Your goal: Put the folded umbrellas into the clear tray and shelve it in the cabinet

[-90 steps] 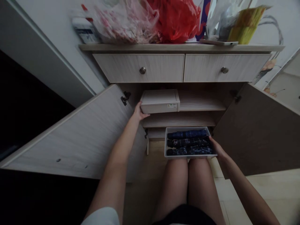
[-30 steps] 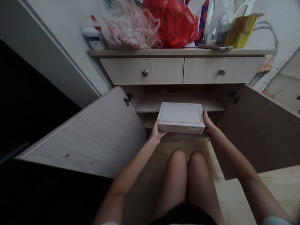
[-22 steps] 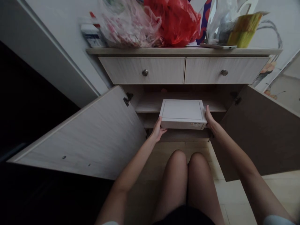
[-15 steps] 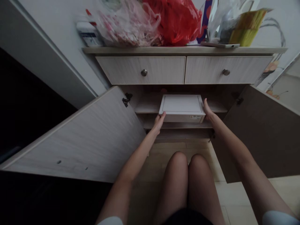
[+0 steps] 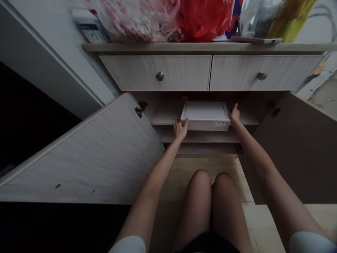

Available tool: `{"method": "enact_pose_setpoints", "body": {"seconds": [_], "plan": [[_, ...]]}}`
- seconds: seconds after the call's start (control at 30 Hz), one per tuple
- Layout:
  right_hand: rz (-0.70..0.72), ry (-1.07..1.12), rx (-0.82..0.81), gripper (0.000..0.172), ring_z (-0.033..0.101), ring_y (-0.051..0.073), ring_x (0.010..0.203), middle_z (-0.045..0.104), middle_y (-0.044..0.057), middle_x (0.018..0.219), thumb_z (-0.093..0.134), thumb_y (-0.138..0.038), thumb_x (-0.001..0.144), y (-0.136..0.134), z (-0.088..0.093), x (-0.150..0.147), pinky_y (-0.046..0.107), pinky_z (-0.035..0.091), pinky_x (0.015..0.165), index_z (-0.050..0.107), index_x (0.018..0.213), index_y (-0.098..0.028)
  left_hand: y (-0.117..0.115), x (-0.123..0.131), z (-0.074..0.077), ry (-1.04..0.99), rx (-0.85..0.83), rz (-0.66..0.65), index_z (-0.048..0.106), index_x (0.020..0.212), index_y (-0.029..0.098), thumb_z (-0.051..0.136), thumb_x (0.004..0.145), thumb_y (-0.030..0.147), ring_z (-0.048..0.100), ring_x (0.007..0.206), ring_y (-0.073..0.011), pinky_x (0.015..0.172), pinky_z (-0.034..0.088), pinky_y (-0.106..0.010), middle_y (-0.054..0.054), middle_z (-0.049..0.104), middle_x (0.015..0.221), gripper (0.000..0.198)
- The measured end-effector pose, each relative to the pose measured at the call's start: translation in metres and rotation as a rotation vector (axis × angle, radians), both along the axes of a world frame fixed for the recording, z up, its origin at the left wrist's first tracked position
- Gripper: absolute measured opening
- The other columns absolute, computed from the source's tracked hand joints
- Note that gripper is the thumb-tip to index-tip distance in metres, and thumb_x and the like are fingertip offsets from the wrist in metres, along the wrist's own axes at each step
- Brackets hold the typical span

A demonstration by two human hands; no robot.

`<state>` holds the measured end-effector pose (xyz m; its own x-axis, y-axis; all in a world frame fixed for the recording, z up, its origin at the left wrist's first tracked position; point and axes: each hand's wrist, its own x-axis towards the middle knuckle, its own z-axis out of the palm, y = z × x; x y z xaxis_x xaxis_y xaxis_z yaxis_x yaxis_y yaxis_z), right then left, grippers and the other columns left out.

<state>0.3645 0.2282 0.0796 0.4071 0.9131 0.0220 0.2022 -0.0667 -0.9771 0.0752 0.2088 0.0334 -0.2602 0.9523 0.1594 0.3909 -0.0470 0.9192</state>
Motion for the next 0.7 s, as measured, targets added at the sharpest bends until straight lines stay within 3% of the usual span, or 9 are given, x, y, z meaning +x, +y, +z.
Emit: {"method": "enact_pose_setpoints", "body": {"seconds": [0.07,0.1,0.17,0.27,0.37,0.47,0.7], "plan": [[-0.234,-0.305,0.190,0.066,0.037,0.023,0.144,0.053,0.014,0.146,0.002,-0.045,0.103,-0.018,-0.007,-0.003,0.042,0.032,0.118,0.049,0.140,-0.016,-0.007,0.000,-0.004,0.162,0.097,-0.021,0.041,0.148,0.017,0.055,0.090,0.056,0.013,0.155,-0.0307,0.124,0.019,-0.046,-0.016,0.032,0.161,0.071],[-0.278,-0.461,0.311,0.063,0.031,0.022,0.148,0.042,0.013,0.155,0.005,-0.040,0.103,-0.030,-0.015,-0.007,0.042,0.028,0.121,0.041,0.147,-0.015,-0.012,-0.001,-0.008,0.235,0.146,-0.060,0.035,0.153,0.017,0.054,0.090,0.056,0.009,0.156,-0.0300,0.125,0.018,-0.046,-0.014,0.027,0.164,0.076],[-0.125,-0.730,0.452,0.059,0.021,0.023,0.152,0.030,0.014,0.162,0.016,-0.036,0.102,-0.059,-0.040,-0.020,0.045,0.022,0.123,0.035,0.152,-0.012,-0.023,-0.001,-0.019,0.365,0.220,-0.164,0.030,0.156,0.017,0.049,0.092,0.054,0.004,0.156,-0.0287,0.126,0.015,-0.047,-0.012,0.022,0.166,0.076],[0.166,-1.034,0.340,0.063,0.011,0.029,0.154,0.027,0.017,0.162,0.029,-0.037,0.098,-0.092,-0.088,-0.043,0.053,0.016,0.123,0.034,0.154,-0.008,-0.034,0.002,-0.040,0.510,0.244,-0.251,0.032,0.156,0.013,0.037,0.097,0.044,0.000,0.156,-0.0256,0.127,0.004,-0.048,-0.012,0.020,0.166,0.067],[0.198,-1.167,0.217,0.070,0.007,0.030,0.155,0.020,0.021,0.164,0.027,-0.042,0.098,-0.101,-0.121,-0.057,0.053,0.012,0.123,0.030,0.155,-0.001,-0.036,0.007,-0.054,0.578,0.225,-0.268,0.030,0.156,0.008,0.034,0.098,0.036,-0.003,0.156,-0.0244,0.126,-0.001,-0.050,-0.015,0.016,0.167,0.065],[0.118,-1.199,0.160,0.072,0.004,0.030,0.155,0.013,0.023,0.165,0.023,-0.045,0.100,-0.092,-0.132,-0.061,0.055,0.008,0.123,0.023,0.157,-0.001,-0.034,0.008,-0.060,0.609,0.200,-0.275,0.028,0.156,0.007,0.036,0.097,0.035,-0.005,0.155,-0.0246,0.125,-0.001,-0.052,-0.016,0.012,0.167,0.065],[0.047,-1.228,0.113,0.074,0.001,0.030,0.155,0.011,0.022,0.165,0.022,-0.048,0.100,-0.077,-0.133,-0.060,0.057,0.005,0.122,0.016,0.159,-0.003,-0.027,0.009,-0.059,0.574,0.180,-0.299,0.028,0.155,0.006,0.039,0.096,0.034,-0.006,0.155,-0.0256,0.125,0.002,-0.054,-0.017,0.009,0.167,0.066]]}}
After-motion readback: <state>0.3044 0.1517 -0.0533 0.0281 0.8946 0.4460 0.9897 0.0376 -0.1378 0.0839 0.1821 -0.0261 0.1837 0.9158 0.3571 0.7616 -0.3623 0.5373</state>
